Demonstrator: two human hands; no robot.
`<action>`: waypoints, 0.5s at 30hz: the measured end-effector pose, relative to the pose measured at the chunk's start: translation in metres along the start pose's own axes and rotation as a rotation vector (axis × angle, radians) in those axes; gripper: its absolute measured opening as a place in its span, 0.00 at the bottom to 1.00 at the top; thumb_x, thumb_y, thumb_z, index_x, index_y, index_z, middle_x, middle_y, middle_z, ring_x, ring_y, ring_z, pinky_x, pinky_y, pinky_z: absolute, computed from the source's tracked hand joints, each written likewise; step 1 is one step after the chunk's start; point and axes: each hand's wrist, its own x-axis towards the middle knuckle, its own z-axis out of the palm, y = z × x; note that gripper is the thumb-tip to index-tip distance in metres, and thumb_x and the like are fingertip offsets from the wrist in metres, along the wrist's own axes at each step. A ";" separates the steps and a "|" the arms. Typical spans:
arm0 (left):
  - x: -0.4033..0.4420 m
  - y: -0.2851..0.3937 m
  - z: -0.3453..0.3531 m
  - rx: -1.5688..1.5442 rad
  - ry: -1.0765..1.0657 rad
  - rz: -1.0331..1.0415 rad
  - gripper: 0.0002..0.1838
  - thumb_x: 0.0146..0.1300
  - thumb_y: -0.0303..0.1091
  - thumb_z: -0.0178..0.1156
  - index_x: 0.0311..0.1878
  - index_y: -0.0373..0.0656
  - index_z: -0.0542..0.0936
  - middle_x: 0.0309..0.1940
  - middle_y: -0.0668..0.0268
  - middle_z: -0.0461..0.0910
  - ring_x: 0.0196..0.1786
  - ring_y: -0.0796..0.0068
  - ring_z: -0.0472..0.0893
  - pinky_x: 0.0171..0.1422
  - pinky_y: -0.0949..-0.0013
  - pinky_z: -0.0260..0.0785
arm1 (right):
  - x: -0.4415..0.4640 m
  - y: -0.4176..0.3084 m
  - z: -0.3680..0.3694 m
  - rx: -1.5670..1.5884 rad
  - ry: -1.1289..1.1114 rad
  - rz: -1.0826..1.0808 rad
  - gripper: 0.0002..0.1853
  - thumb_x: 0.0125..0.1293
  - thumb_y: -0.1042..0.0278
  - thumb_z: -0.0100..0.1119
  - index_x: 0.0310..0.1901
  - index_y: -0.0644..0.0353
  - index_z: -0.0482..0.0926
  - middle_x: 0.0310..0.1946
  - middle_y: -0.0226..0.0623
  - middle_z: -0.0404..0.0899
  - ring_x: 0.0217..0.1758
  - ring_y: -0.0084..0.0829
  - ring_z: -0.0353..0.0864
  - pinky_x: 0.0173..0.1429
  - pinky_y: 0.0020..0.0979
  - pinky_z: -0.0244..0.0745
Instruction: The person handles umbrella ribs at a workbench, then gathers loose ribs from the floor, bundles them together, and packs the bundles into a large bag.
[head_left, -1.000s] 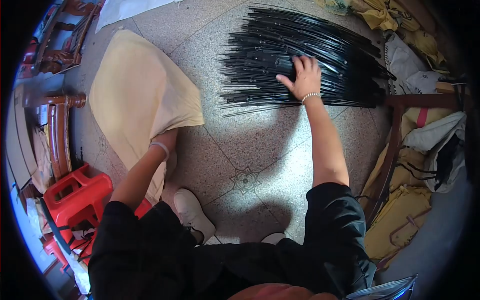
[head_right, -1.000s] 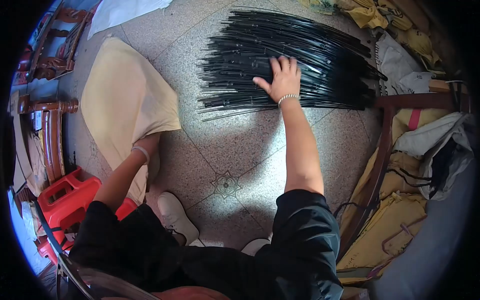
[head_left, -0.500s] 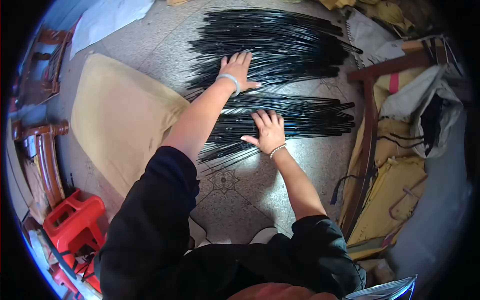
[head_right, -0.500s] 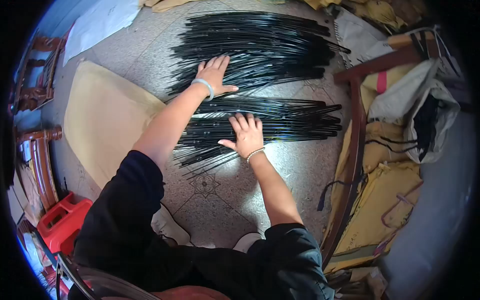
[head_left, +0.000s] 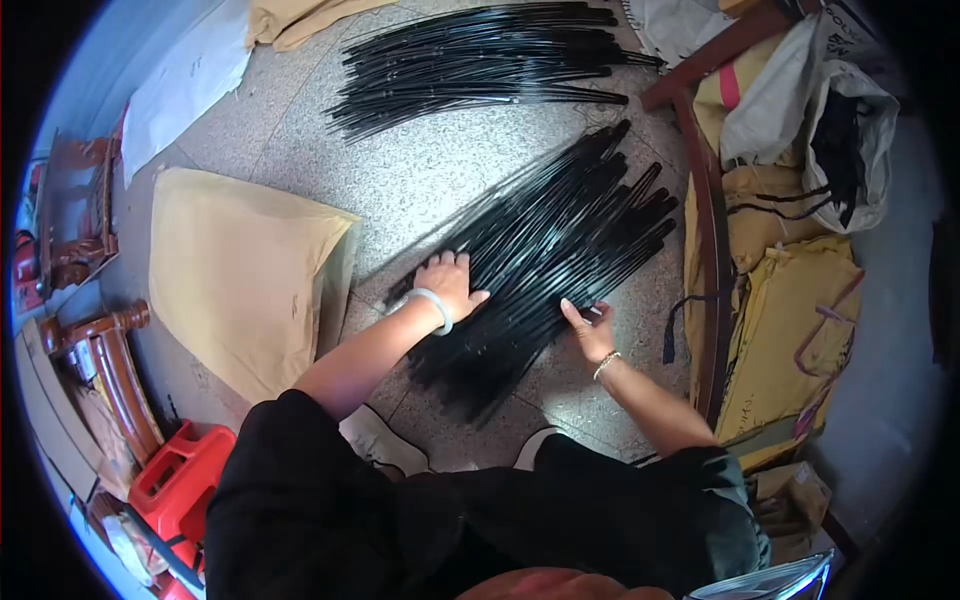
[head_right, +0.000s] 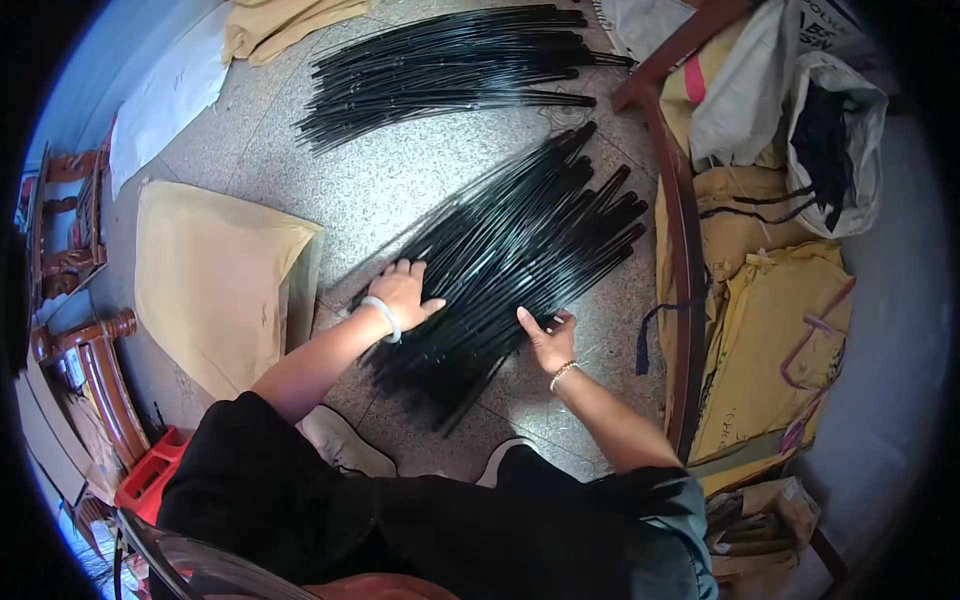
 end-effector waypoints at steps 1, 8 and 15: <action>0.002 0.001 0.004 0.012 0.299 0.087 0.42 0.54 0.60 0.60 0.66 0.44 0.62 0.61 0.54 0.65 0.64 0.55 0.64 0.66 0.51 0.58 | 0.000 0.002 -0.003 0.004 0.002 0.006 0.50 0.44 0.44 0.76 0.57 0.68 0.55 0.46 0.44 0.71 0.49 0.33 0.72 0.56 0.30 0.68; 0.065 -0.016 0.007 0.373 0.371 0.085 0.36 0.65 0.55 0.49 0.73 0.62 0.49 0.74 0.64 0.45 0.74 0.54 0.49 0.72 0.46 0.45 | -0.017 0.008 0.001 0.345 0.136 -0.113 0.45 0.45 0.53 0.78 0.55 0.66 0.57 0.47 0.44 0.71 0.50 0.30 0.71 0.56 0.29 0.67; 0.085 -0.021 -0.045 0.092 0.610 0.159 0.35 0.60 0.47 0.58 0.69 0.49 0.59 0.69 0.55 0.58 0.69 0.52 0.60 0.68 0.48 0.56 | -0.007 0.012 0.007 0.509 0.019 -0.077 0.26 0.51 0.61 0.74 0.46 0.66 0.72 0.42 0.36 0.79 0.44 0.26 0.77 0.52 0.27 0.71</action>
